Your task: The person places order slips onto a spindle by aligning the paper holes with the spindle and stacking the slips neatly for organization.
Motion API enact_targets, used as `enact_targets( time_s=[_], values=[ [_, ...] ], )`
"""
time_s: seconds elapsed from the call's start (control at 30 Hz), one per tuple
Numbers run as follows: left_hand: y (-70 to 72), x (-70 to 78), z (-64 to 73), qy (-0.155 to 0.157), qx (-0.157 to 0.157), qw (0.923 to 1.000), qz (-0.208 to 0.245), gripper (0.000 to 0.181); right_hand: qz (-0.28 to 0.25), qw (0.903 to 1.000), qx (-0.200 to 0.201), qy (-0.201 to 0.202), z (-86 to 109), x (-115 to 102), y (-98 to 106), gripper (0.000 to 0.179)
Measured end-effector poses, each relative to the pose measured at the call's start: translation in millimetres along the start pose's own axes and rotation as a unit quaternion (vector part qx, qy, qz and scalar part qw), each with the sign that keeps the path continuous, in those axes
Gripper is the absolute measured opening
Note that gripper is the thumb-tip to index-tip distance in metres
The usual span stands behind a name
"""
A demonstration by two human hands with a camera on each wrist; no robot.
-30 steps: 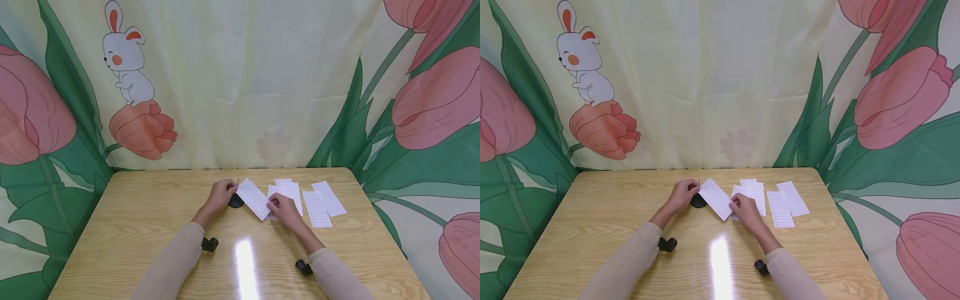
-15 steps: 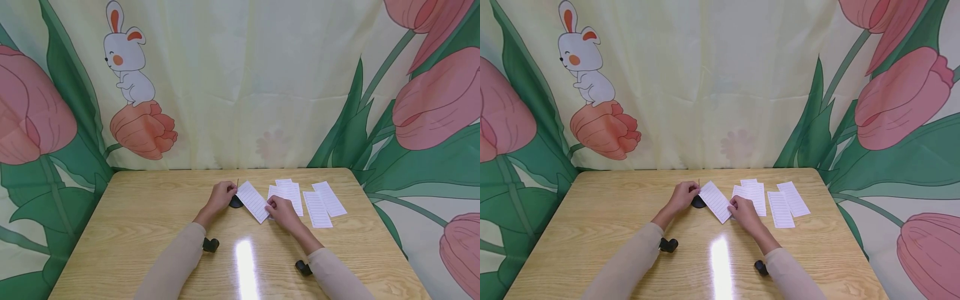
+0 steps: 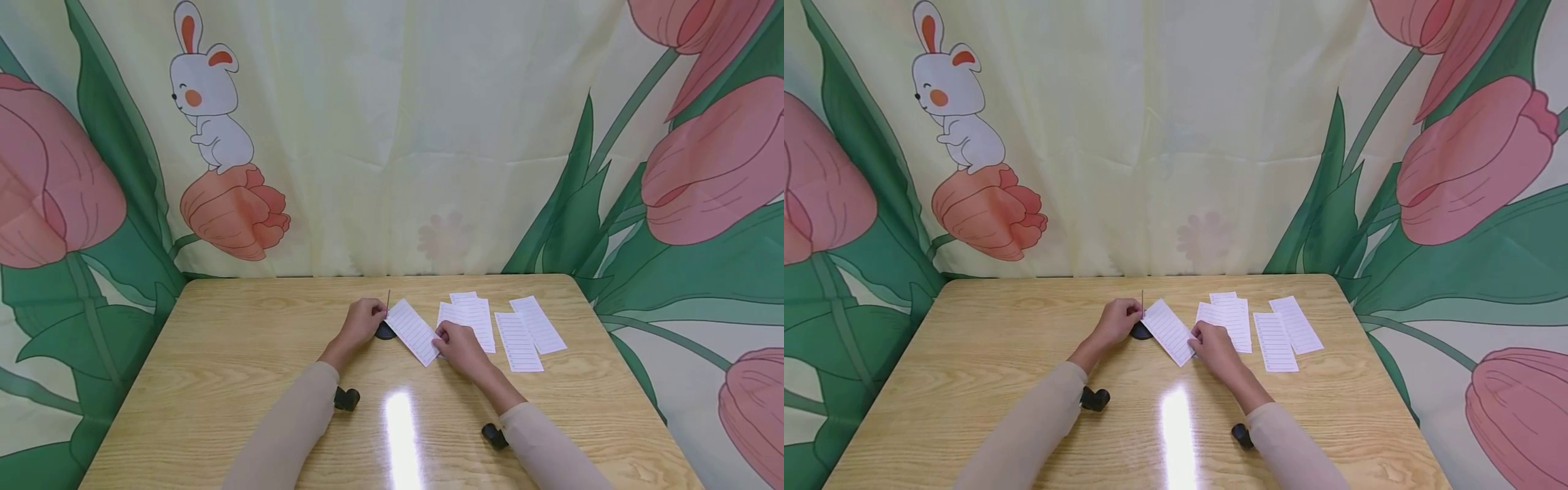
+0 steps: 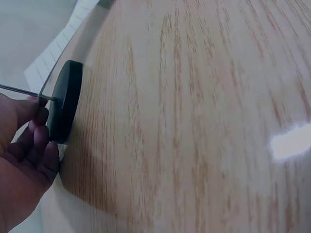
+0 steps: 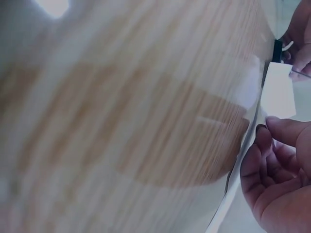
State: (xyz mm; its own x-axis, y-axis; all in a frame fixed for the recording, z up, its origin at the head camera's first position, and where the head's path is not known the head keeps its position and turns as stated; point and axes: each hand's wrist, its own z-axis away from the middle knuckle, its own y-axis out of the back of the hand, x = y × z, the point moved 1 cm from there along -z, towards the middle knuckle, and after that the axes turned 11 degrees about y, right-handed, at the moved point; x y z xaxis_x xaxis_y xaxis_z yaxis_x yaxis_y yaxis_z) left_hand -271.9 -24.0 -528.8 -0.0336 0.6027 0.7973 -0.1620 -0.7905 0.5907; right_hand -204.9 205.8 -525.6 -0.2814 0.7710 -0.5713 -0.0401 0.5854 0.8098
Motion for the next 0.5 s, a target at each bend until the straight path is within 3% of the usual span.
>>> enact_targets(
  time_s=[0.5],
  values=[
    [-4.3,-2.8,-2.8,0.009,0.010,0.9999,-0.006,0.010,0.053,0.9977,-0.041,0.008,-4.3,-0.6,-1.4,0.015]
  ],
)
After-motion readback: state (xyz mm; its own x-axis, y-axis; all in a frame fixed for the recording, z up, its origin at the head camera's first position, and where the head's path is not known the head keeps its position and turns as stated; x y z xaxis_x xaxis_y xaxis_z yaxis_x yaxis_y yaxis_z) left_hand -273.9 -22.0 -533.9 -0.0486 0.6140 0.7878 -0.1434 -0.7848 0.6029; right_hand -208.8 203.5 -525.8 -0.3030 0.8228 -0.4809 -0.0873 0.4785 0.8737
